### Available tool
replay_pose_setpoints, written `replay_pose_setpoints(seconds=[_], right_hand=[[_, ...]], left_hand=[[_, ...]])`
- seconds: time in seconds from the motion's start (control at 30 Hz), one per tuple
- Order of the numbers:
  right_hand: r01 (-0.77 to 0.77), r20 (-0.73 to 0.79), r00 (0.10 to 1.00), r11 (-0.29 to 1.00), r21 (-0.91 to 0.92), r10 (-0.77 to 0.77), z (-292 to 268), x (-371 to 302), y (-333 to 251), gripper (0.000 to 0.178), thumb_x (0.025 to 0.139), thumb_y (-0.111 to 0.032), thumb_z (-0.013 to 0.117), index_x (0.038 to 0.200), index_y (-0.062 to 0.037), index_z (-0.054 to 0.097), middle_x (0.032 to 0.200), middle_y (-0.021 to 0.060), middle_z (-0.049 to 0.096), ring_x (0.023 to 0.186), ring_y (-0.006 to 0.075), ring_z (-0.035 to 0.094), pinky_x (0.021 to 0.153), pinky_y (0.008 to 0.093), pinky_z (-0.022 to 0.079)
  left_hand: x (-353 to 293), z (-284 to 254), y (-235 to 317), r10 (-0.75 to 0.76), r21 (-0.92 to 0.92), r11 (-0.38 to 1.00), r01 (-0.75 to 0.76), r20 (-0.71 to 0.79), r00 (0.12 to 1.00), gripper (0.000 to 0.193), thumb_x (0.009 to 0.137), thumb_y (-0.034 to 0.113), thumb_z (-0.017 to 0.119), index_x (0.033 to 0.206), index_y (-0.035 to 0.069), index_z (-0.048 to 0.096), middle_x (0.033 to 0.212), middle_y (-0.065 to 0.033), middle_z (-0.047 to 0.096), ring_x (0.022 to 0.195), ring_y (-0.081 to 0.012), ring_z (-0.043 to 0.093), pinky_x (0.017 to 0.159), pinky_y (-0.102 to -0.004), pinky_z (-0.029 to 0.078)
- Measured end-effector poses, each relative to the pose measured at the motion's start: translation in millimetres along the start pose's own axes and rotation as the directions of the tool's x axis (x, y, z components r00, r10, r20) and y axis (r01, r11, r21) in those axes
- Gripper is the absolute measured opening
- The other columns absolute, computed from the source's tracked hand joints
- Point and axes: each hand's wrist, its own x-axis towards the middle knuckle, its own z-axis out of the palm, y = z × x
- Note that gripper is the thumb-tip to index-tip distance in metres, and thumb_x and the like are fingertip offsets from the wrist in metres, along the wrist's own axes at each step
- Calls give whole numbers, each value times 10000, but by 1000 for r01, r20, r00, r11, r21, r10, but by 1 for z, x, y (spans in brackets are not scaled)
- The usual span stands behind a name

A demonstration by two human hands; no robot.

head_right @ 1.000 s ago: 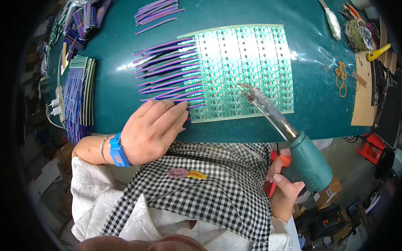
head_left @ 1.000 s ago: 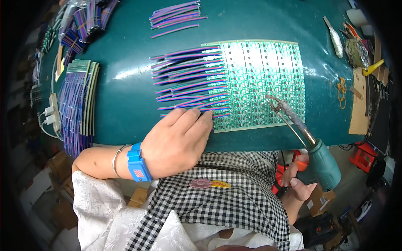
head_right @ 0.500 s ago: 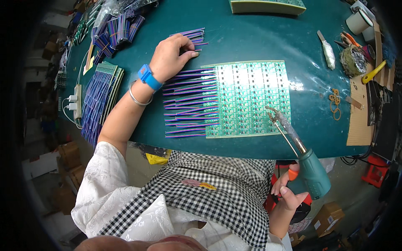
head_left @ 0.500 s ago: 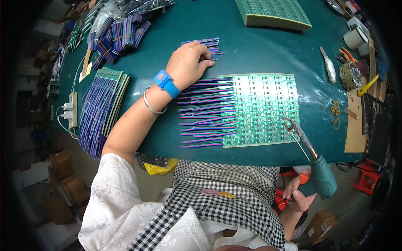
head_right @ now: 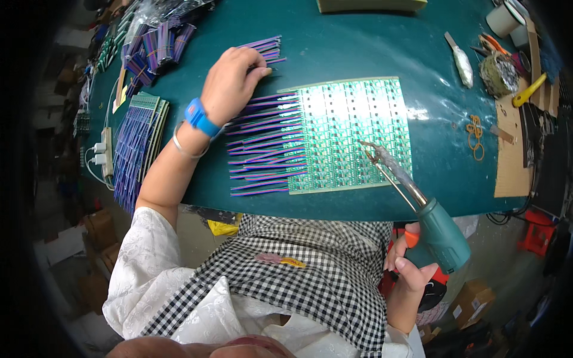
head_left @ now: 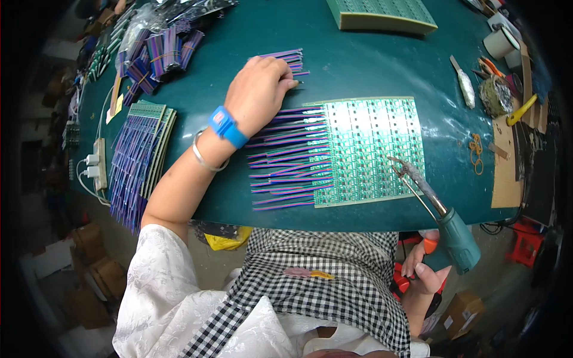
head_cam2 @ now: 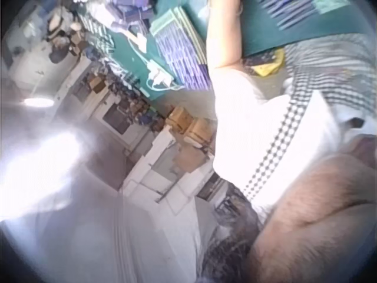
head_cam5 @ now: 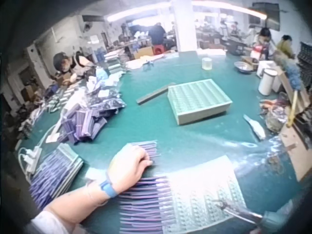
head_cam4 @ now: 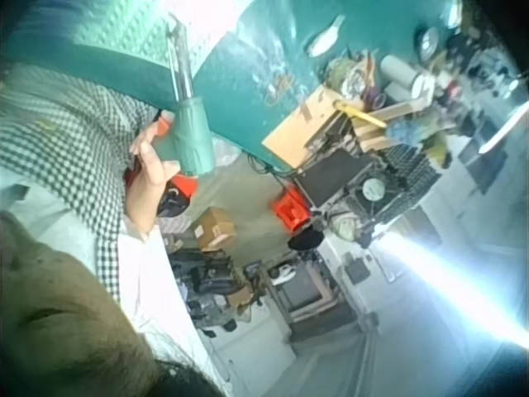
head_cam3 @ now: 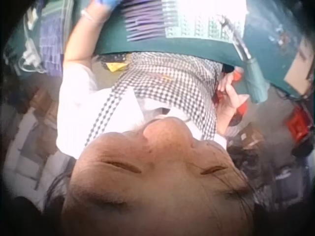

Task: Soldering individual multicolored wires onto a PCB panel.

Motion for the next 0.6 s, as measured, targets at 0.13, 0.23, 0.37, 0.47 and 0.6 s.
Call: replay_pose_setpoints(seconds=[0.13, 0.23, 0.37, 0.47, 0.6], right_hand=[[-61, -30, 998, 998, -13, 60, 4, -6, -5, 625, 717, -3, 650, 1277, 119, 400, 650, 95, 497, 470, 161, 507, 438, 295, 471], [-118, -38, 992, 993, -16, 118, 6, -11, -10, 636, 699, -11, 666, 1272, 111, 418, 654, 95, 504, 484, 168, 517, 454, 294, 473], [-162, -39, 986, 986, -31, 160, 8, -23, -11, 626, 672, -9, 684, 1251, 112, 481, 673, 104, 536, 496, 177, 524, 484, 281, 467], [-255, -77, 965, 967, -32, 252, 13, -32, -14, 638, 661, -1, 697, 1263, 100, 509, 682, 90, 555, 549, 162, 531, 514, 268, 439], [-305, -130, 946, 951, -45, 297, 21, -35, -15, 636, 649, 13, 706, 1257, 87, 537, 721, 90, 567, 589, 153, 522, 537, 265, 419]], left_hand=[[-15, -35, 67, -59, -389, 908, 153, 243, 968, 120, 822, 24, 699, 925, 17, 639, 800, -134, 646, 697, -318, 630, 638, -361, 513], [-42, -41, 90, 158, -579, 814, 59, 318, 935, 169, 778, -17, 725, 931, 9, 657, 794, -130, 650, 714, -294, 648, 630, -358, 525], [-69, -34, 102, 263, -566, 823, -37, 323, 909, 243, 705, -38, 748, 936, 7, 686, 834, -93, 646, 712, -248, 648, 607, -336, 525], [-80, -22, 103, 284, -526, 844, -102, 279, 917, 291, 674, -56, 722, 961, -14, 700, 842, -88, 626, 696, -231, 624, 583, -333, 518], [-91, -13, 100, 300, -434, 882, -185, 213, 930, 304, 679, -62, 704, 982, -32, 701, 831, -85, 617, 676, -215, 605, 540, -325, 498]])
